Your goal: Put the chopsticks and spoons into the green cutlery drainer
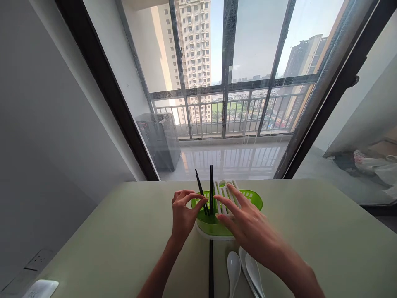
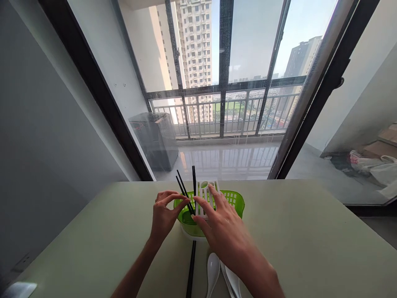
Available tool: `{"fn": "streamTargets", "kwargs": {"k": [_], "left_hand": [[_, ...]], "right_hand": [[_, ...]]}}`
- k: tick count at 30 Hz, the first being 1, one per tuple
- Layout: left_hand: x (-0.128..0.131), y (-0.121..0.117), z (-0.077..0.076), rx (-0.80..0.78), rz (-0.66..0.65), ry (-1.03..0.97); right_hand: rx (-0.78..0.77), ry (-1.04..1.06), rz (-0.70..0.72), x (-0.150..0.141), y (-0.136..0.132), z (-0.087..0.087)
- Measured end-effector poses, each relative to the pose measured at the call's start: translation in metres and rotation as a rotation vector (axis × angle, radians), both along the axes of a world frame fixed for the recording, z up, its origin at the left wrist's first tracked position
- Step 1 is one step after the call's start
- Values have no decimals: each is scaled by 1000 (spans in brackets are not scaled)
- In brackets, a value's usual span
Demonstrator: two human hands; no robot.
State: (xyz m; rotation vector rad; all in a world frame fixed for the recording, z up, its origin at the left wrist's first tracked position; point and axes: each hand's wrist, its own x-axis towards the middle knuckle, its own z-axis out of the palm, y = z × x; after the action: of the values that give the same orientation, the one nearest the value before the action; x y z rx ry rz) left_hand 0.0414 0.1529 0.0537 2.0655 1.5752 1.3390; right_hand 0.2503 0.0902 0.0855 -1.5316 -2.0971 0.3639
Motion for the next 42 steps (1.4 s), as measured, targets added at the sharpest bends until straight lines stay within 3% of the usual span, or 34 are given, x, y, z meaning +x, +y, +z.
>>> {"fn": "streamTargets", "kwargs": {"k": [7, 16, 22, 32, 42], "left_hand": [[-1, 2, 2, -15, -115, 42], [0, -3, 8, -22, -122, -149], [2, -5, 12, -45, -260, -96], [4, -4, 17, -71, -392, -18], [10, 19, 14, -37, -583, 64]], "right_hand": [[3, -14, -5, -2, -1, 2], [-17, -25, 10, 0, -2, 7], [-18, -38, -14, 0, -1, 7], [157, -53, -42, -18, 11, 5], [140, -67, -66, -15, 20, 8]]}}
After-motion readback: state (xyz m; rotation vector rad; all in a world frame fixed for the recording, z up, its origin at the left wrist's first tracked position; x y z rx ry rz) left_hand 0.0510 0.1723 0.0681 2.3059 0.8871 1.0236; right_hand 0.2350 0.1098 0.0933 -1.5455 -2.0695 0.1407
